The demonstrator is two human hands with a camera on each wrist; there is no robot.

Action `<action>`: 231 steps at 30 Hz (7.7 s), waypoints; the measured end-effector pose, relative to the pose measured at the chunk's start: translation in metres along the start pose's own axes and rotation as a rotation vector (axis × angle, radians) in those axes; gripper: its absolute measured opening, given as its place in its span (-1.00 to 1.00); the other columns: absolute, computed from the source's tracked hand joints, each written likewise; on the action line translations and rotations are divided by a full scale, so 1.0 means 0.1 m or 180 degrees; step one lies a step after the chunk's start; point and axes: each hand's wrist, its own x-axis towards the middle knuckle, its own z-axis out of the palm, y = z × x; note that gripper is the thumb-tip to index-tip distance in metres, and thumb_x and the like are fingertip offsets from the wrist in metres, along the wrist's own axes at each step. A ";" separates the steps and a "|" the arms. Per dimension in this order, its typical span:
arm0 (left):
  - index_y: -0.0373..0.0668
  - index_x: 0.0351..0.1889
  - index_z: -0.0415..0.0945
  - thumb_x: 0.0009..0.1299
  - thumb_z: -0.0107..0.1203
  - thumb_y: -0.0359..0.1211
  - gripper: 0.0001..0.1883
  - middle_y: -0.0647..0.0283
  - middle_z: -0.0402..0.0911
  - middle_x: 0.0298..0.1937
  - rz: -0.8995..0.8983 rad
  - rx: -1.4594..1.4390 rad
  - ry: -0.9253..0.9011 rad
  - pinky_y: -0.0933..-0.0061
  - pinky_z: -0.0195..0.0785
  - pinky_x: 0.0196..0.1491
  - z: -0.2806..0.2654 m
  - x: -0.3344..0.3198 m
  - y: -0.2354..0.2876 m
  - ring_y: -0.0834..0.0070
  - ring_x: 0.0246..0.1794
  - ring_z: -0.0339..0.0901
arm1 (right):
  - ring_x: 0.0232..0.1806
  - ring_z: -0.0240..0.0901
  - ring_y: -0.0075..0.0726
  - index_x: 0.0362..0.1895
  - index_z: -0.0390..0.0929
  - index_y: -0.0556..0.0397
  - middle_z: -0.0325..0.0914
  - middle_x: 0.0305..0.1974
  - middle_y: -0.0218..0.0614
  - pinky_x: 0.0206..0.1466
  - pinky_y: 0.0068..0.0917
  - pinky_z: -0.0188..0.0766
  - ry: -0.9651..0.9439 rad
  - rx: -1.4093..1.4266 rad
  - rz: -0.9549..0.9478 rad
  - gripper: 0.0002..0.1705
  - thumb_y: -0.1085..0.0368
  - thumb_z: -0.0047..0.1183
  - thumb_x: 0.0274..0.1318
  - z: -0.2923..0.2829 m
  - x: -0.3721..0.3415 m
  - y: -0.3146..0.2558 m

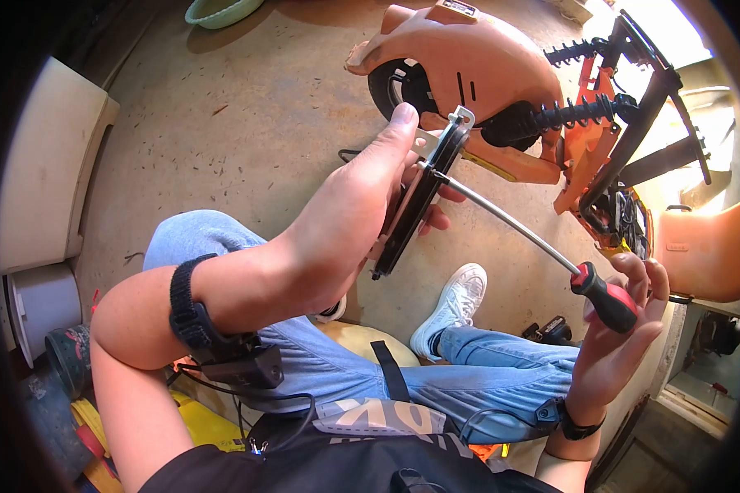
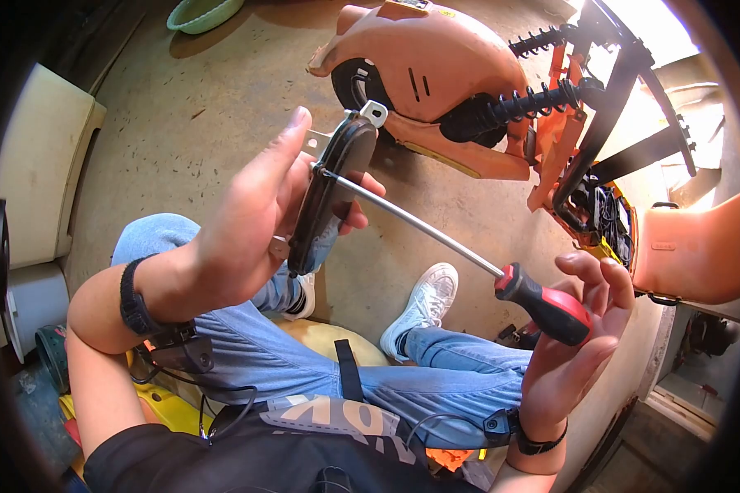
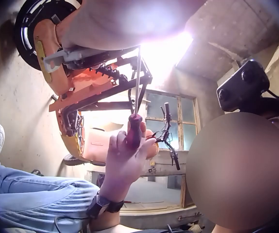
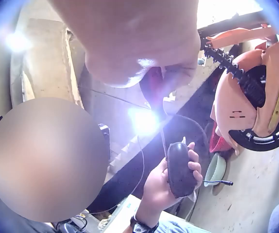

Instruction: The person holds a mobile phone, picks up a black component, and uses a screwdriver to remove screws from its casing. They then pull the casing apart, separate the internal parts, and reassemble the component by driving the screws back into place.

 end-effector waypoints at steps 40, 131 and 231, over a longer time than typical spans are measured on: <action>-0.31 0.00 0.57 0.57 -0.51 0.29 -0.14 0.24 0.62 -0.31 0.0033 0.0039 0.0008 0.55 0.27 -0.05 -0.03 -0.01 0.00 0.55 -0.21 0.50 | -0.05 0.31 -0.46 0.43 0.08 0.06 0.29 0.13 -0.19 0.12 -0.50 0.33 0.0132 -0.0869 -0.0321 -0.04 -0.33 0.04 0.23 0.06 0.00 0.01; -0.33 0.01 0.57 0.58 -0.51 0.27 -0.15 0.21 0.63 -0.28 0.0039 -0.0005 -0.0007 0.54 0.33 -0.02 -0.04 0.01 0.01 0.53 -0.21 0.54 | -0.09 0.34 -0.47 0.46 0.05 0.04 0.32 0.10 -0.14 0.04 -0.48 0.41 0.0314 -0.0395 0.0449 0.09 -0.44 0.09 0.11 0.08 -0.04 -0.09; -0.10 0.00 0.44 0.65 -0.30 0.03 -0.56 0.35 0.53 -0.31 0.0519 -0.0877 -0.0075 0.52 0.35 -0.27 -0.16 -0.33 0.15 0.56 -0.44 0.42 | -0.12 0.58 -0.21 0.08 0.57 0.08 0.65 -0.17 -0.14 0.03 -0.34 0.48 -0.1608 -0.2621 0.0945 -0.65 0.29 0.14 0.22 -0.01 0.02 2.71</action>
